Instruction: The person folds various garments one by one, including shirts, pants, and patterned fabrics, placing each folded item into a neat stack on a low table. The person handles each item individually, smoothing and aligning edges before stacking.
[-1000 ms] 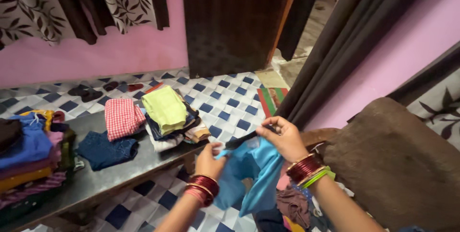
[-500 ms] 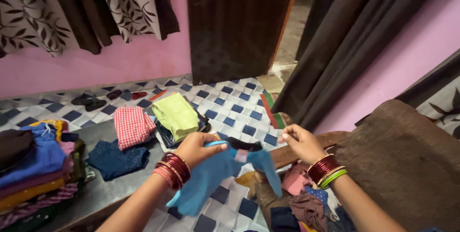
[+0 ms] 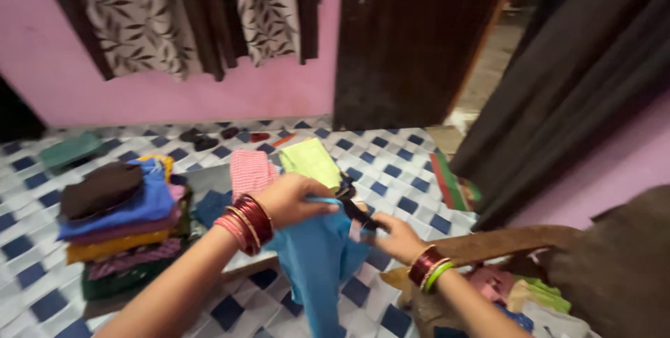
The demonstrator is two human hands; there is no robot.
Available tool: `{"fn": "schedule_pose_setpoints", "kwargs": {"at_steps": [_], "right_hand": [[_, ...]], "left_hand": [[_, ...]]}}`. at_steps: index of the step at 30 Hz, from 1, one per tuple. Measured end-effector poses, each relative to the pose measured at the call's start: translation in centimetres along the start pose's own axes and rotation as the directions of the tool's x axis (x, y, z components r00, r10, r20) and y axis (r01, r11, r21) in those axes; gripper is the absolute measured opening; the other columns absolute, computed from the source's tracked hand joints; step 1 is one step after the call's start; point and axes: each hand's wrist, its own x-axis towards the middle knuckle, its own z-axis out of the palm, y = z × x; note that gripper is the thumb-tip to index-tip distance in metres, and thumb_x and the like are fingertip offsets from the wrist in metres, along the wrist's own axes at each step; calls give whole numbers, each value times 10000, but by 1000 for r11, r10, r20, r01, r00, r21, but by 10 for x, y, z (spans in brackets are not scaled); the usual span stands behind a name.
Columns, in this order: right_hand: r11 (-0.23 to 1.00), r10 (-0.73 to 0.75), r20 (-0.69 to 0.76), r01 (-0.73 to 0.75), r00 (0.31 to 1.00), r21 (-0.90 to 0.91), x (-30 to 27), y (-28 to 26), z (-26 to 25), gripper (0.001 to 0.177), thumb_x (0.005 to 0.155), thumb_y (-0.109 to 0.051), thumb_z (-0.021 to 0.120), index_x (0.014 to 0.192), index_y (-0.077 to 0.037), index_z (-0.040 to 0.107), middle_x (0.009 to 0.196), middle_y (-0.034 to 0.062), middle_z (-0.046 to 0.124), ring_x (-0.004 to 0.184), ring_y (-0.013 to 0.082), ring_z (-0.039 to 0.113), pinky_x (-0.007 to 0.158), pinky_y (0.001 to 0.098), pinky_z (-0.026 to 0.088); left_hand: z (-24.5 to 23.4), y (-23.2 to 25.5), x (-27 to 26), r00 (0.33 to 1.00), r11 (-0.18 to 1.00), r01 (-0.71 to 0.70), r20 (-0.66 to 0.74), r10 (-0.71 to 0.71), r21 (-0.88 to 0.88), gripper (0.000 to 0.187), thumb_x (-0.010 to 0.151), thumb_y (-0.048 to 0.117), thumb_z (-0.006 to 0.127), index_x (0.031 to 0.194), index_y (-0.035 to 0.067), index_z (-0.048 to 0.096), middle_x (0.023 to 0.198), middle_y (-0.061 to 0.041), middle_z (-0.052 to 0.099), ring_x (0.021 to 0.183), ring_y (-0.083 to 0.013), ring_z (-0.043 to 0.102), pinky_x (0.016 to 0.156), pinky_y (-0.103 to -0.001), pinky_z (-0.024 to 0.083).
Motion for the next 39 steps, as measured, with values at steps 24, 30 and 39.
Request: {"fn": "schedule_pose_setpoints", "kwargs": {"at_steps": [24, 30, 39], "right_hand": [[865, -71, -271, -76, 960, -496, -51, -141, -99, 334, 680, -331, 893, 868, -99, 745, 796, 96, 735, 718, 257, 720, 670, 379, 550], [836, -240, -298, 41, 924, -547, -83, -142, -55, 234, 760, -218, 793, 981, -158, 745, 911, 78, 730, 825, 288, 713, 696, 408, 553], [884, -353, -64, 311, 933, -349, -109, -138, -3, 481, 821, -241, 817, 1212, -32, 630, 1139, 154, 690, 1008, 348, 673, 822, 407, 545]], "left_hand": [[130, 15, -2, 920, 920, 381, -66, -387, -92, 939, 755, 77, 680, 1573, 114, 220, 1127, -279, 682, 1045, -399, 688, 902, -430, 543], [164, 27, 19, 792, 787, 487, -188, -581, -379, 969, 772, 30, 558, 1614, 49, 80, 989, -278, 673, 906, -372, 704, 802, -406, 558], [158, 44, 14, 782, 687, 157, -335, -525, -710, 1136, 733, 83, 771, 1536, -28, -25, 1133, -153, 643, 1002, -215, 680, 824, -313, 569]]}}
